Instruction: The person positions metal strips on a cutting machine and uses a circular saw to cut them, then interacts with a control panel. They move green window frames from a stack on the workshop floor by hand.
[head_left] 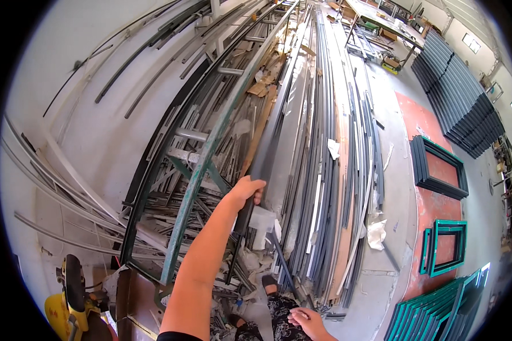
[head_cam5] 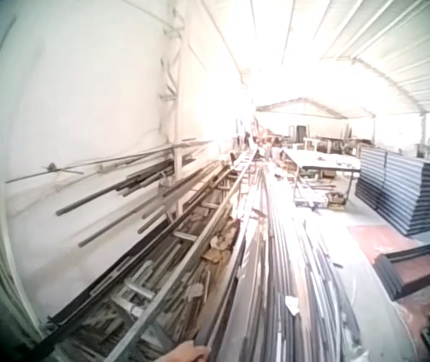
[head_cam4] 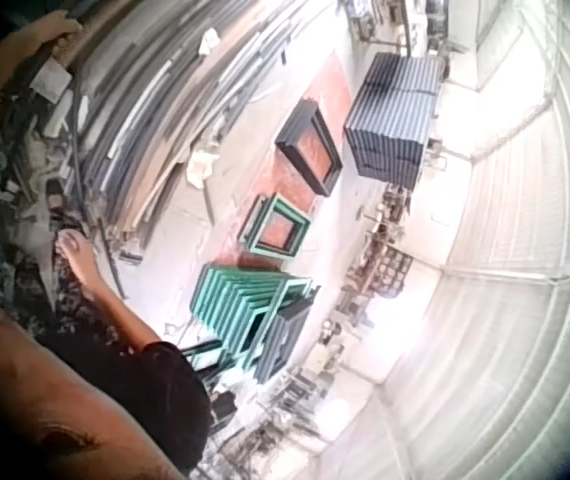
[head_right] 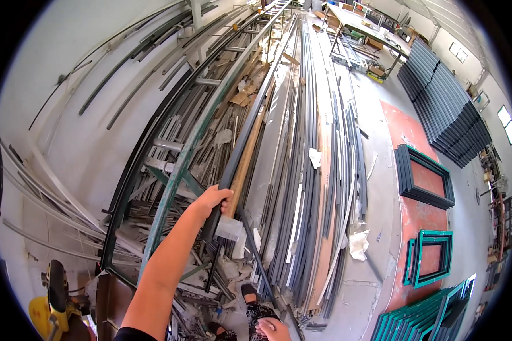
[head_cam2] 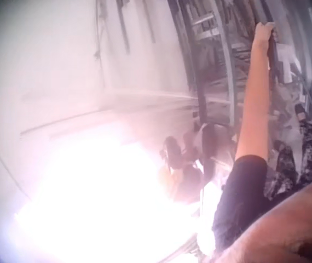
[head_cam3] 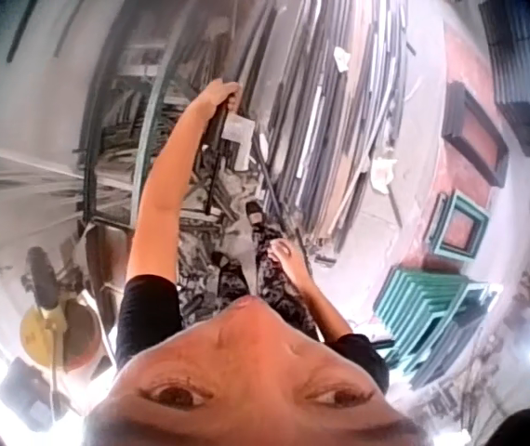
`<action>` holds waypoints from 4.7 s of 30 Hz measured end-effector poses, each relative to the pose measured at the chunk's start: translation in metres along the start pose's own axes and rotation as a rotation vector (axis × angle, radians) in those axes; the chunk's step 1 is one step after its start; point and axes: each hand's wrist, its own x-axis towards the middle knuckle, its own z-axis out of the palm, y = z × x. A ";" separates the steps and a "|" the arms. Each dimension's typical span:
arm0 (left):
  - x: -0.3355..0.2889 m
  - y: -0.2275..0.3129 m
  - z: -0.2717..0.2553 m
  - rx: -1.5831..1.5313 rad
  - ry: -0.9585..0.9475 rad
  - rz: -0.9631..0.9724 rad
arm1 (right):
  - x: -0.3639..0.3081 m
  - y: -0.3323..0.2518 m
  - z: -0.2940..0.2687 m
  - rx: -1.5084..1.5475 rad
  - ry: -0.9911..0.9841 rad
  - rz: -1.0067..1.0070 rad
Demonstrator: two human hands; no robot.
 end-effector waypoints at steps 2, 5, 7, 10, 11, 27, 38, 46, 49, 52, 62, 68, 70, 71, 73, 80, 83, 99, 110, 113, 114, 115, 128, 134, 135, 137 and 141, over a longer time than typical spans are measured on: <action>-0.024 0.012 0.045 -0.163 -0.065 -0.016 | 0.001 0.002 0.004 0.024 -0.013 -0.078; -0.087 -0.022 0.136 -0.343 -0.268 0.003 | -0.006 -0.004 -0.001 -0.194 -0.032 -0.082; -0.134 -0.072 0.132 -0.455 -0.373 -0.175 | 0.017 0.038 -0.019 -0.227 0.093 -0.181; -0.233 -0.125 0.102 -0.571 -0.305 -0.331 | 0.022 -0.004 -0.021 0.045 0.034 -0.081; -0.250 -0.139 0.095 -0.614 -0.350 -0.340 | 0.034 -0.003 -0.031 0.117 0.064 -0.084; -0.549 -0.282 0.079 -0.055 0.039 -0.211 | 0.070 -0.093 0.136 0.213 -0.076 -0.302; -0.806 -0.408 0.034 -0.304 -0.054 0.059 | -0.052 0.065 0.185 0.176 -0.097 -0.037; -0.869 -0.500 0.052 -0.827 0.050 0.210 | -0.101 0.071 0.192 0.218 -0.161 0.063; -0.869 -0.491 0.071 -0.825 0.252 0.154 | -0.103 0.056 0.190 0.147 -0.143 0.033; -0.885 -0.520 0.078 -0.916 -0.101 0.290 | -0.103 0.050 0.194 0.111 -0.144 0.052; -0.928 -0.623 0.174 0.566 1.100 -0.566 | -0.078 0.055 0.233 0.212 -0.082 -0.018; -0.904 -0.505 0.173 0.437 0.947 0.027 | -0.095 0.061 0.241 0.253 -0.155 0.071; -0.894 -0.430 0.167 0.508 0.952 0.300 | -0.079 0.067 0.220 0.160 -0.094 0.003; -0.890 -0.382 0.165 0.282 0.869 0.372 | -0.070 0.072 0.205 0.095 -0.033 -0.040; -0.861 -0.337 0.154 0.604 1.004 0.560 | -0.054 0.103 0.184 0.057 -0.118 -0.041; -0.625 -0.325 0.065 0.922 0.765 -0.046 | -0.107 0.142 0.169 0.163 -0.211 0.097; -0.582 -0.356 0.051 0.588 0.487 -0.088 | -0.132 0.131 0.163 0.062 -0.257 0.336; -0.793 -0.376 0.088 0.801 0.687 -0.685 | 0.217 -0.115 0.146 -0.046 0.293 -0.192; -0.717 -0.346 0.044 0.891 0.750 -0.518 | -0.020 0.082 0.198 0.222 -0.228 0.565; -0.743 -0.334 0.050 0.847 0.663 -0.769 | 0.055 0.006 0.200 0.237 0.010 0.223; -0.729 -0.333 0.043 0.856 0.683 -0.655 | 0.089 -0.016 0.180 0.237 0.079 0.118; -0.712 -0.329 0.036 0.858 0.681 -0.570 | 0.119 -0.034 0.158 0.307 0.103 0.162; -0.684 -0.397 -0.008 0.905 0.741 -0.365 | -0.010 0.019 0.158 0.276 0.175 0.203; -0.720 -0.442 -0.024 0.904 0.786 -0.360 | -0.036 0.048 0.171 0.331 0.136 0.206; -0.726 -0.448 -0.027 0.901 0.792 -0.358 | -0.042 0.056 0.171 0.341 0.134 0.210; -0.735 -0.460 -0.033 0.902 0.803 -0.354 | -0.047 0.067 0.173 0.346 0.098 0.202; -0.769 -0.487 -0.048 0.905 0.844 -0.371 | -0.087 0.071 0.215 0.301 0.123 0.177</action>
